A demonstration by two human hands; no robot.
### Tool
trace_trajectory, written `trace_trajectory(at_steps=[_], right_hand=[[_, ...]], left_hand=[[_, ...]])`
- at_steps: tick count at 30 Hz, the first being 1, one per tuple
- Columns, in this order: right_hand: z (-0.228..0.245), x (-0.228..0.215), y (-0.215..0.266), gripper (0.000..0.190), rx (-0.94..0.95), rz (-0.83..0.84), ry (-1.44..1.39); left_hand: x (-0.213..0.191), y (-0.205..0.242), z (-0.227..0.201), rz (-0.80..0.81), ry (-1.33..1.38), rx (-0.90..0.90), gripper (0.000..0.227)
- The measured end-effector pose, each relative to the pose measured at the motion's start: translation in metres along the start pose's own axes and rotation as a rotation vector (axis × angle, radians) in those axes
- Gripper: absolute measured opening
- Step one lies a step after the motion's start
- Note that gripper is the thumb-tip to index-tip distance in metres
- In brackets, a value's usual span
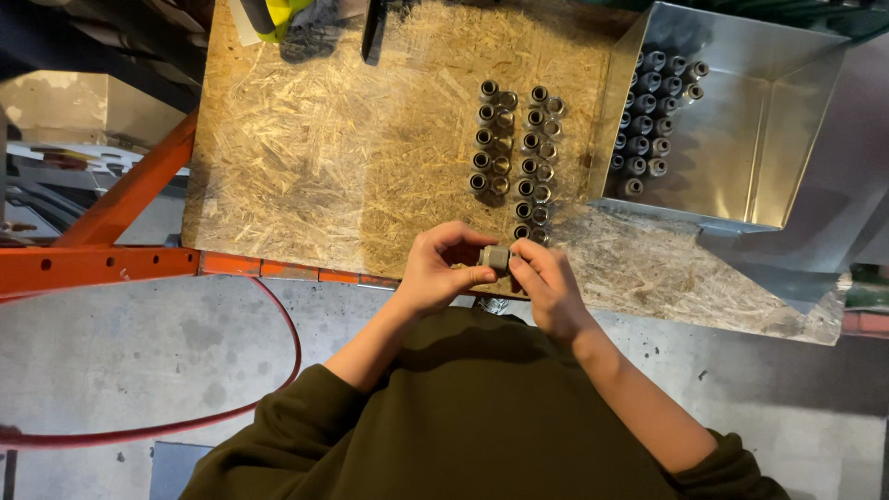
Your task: The person repeatedly picks up small cylindrical metal parts from a workbench, fits a ring onto each part by hand, and places the assembled units into a metal bin. The process is repeated for multiple parts throughout the clip.
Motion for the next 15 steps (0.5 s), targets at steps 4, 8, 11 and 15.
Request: trace_trajectory(at_steps=[4, 8, 11, 15], right_hand=[[-0.009, 0.001, 0.003, 0.035, -0.024, -0.017, 0.021], [-0.021, -0.002, 0.005, 0.041, -0.129, -0.068, 0.192], [-0.041, 0.0, 0.006, 0.046, -0.087, -0.083, 0.113], [-0.042, 0.008, 0.006, 0.045, -0.073, -0.073, -0.05]], left_hand=[[0.001, -0.002, 0.001, 0.012, 0.002, 0.007, 0.062], [0.007, -0.004, 0.002, 0.011, 0.059, 0.004, 0.058], [0.008, -0.006, -0.01, 0.018, 0.007, 0.034, 0.06], [0.009, -0.008, -0.021, 0.021, -0.05, 0.077, 0.06]])
Point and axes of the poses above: each hand's wrist, its own y-axis away from the middle knuckle, its own x-axis out of the palm, z = x × y, the point moved 1 cm from there along -y, towards the middle knuckle, and after that the axes turned 5 degrees about -y, right-handed, at the moved point
